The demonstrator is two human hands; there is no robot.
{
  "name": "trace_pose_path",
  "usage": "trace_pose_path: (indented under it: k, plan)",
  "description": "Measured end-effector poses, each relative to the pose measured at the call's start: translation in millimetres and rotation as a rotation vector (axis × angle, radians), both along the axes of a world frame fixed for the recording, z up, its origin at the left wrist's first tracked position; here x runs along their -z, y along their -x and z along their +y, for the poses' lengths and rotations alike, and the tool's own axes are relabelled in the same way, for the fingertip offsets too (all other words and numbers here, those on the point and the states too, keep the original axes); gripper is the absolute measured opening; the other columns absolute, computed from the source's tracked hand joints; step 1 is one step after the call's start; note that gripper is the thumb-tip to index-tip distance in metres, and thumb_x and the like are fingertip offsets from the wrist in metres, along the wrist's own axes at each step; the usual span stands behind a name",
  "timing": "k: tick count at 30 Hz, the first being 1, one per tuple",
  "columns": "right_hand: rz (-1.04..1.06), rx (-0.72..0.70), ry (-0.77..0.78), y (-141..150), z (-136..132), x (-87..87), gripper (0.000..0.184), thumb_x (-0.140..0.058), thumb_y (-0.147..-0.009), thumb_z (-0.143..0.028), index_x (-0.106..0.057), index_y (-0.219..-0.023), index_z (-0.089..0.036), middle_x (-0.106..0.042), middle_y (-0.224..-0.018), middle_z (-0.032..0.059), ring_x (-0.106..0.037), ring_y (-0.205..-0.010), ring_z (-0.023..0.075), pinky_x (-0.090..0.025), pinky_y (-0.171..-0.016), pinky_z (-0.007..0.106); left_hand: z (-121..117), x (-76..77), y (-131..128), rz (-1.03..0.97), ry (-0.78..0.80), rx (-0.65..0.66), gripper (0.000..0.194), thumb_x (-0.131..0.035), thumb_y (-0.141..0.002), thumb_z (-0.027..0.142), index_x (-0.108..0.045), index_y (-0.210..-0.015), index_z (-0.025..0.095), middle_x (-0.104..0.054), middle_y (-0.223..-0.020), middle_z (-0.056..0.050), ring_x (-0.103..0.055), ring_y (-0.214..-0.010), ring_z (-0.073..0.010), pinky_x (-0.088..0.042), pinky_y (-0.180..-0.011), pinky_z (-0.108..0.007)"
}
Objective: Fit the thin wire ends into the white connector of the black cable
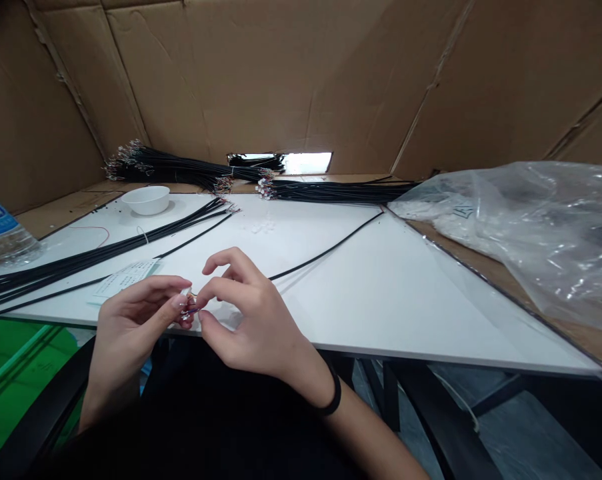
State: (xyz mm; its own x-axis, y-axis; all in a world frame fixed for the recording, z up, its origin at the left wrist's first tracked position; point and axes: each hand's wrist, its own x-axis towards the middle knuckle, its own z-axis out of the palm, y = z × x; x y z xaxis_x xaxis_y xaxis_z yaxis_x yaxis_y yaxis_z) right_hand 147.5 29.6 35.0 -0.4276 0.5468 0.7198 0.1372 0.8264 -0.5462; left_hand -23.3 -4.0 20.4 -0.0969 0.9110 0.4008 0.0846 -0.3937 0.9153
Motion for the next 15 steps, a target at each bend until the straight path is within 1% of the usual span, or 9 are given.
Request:
trace_pose_path:
  k: [4, 6, 9, 13, 15]
  plan:
    - [0.006, 0.01, 0.007, 0.2, -0.1, -0.7, 0.014, -0.059, -0.077, -0.006, -0.062, -0.078, -0.019, -0.052, -0.105, 0.0057, -0.056, -0.075, 0.0138, -0.049, -0.066, 0.031, -2.1, 0.5, 2.5, -0.006, -0.03, 0.005, 0.014, -0.067, -0.084, 0.015, -0.073, -0.095, 0.021, -0.072, -0.073, -0.001, -0.068, -0.057, -0.0118, -0.06, -0.055, -0.019]
    - [0.009, 0.017, 0.014, 0.1, -0.1, -0.9, 0.014, -0.058, -0.076, -0.005, -0.062, -0.077, -0.019, -0.053, -0.105, 0.0061, -0.056, -0.078, 0.0152, -0.049, -0.066, 0.032, -2.5, 1.9, 3.5, -0.007, -0.065, 0.025, 0.019, -0.067, -0.081, 0.011, -0.071, -0.096, 0.021, -0.072, -0.075, -0.001, -0.07, -0.062, -0.0132, -0.061, -0.058, -0.02]
    - [0.011, 0.026, 0.03, -0.1, 0.3, -0.4, 0.015, -0.057, -0.076, -0.005, -0.063, -0.078, -0.019, -0.053, -0.104, 0.0063, -0.056, -0.076, 0.0145, -0.049, -0.065, 0.031, -2.1, 4.1, 4.5, -0.002, -0.092, 0.063, 0.026, -0.067, -0.077, 0.005, -0.069, -0.097, 0.022, -0.072, -0.08, -0.001, -0.072, -0.071, -0.0151, -0.061, -0.061, -0.019]
    - [0.024, 0.039, 0.022, 0.0, 1.3, 0.9, 0.018, -0.056, -0.076, -0.003, -0.064, -0.08, -0.019, -0.053, -0.102, 0.0061, -0.057, -0.082, 0.0158, -0.05, -0.069, 0.031, -1.9, 4.6, 5.1, -0.001, -0.083, 0.07, 0.026, -0.07, -0.076, 0.006, -0.068, -0.097, 0.022, -0.071, -0.079, -0.001, -0.072, -0.071, -0.0153, -0.061, -0.062, -0.02]
    - [0.02, 0.039, 0.024, 0.2, 1.5, 1.1, 0.019, -0.055, -0.077, -0.003, -0.064, -0.08, -0.019, -0.053, -0.103, 0.0061, -0.057, -0.082, 0.0151, -0.05, -0.069, 0.03, -2.6, 4.0, 4.8, -0.007, -0.084, 0.072, 0.026, -0.07, -0.076, 0.007, -0.067, -0.097, 0.022, -0.071, -0.077, 0.0, -0.072, -0.069, -0.0147, -0.061, -0.061, -0.02]
